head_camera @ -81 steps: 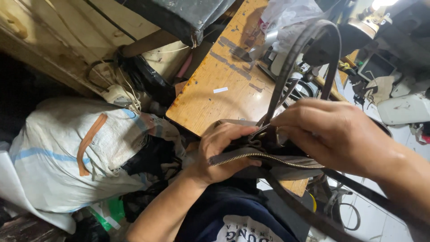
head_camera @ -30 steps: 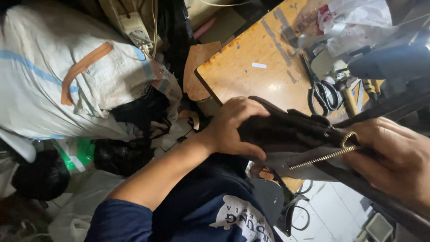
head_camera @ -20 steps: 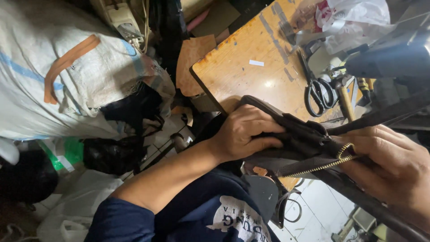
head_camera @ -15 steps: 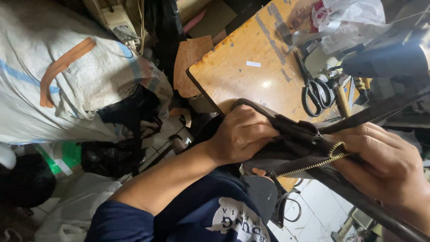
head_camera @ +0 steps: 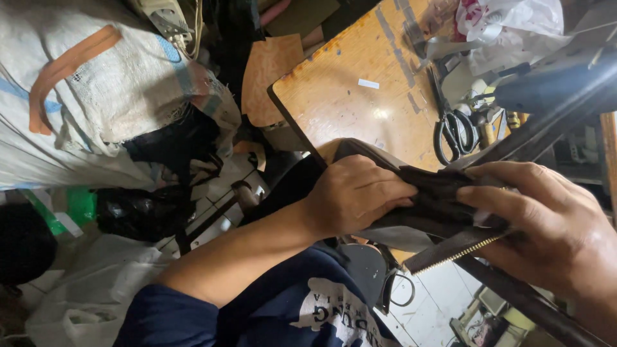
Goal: Assembling and inspecting a leather handbag, trimming excess threads with scissors
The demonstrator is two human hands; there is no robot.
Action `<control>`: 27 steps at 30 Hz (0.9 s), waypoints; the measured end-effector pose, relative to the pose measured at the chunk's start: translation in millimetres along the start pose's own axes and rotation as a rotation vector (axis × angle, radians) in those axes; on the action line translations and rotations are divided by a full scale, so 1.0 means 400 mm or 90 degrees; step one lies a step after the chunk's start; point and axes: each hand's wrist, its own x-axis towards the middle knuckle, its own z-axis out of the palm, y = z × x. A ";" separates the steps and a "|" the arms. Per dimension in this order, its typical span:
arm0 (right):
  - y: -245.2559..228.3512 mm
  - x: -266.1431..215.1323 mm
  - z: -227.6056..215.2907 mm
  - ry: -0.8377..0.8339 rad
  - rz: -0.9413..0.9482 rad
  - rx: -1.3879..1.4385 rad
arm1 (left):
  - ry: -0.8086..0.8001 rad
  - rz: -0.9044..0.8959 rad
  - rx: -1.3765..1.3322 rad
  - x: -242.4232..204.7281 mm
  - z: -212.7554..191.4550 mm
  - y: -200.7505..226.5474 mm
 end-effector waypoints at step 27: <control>0.006 0.018 0.016 0.074 0.034 0.227 | -0.079 -0.084 0.024 0.070 -0.016 0.048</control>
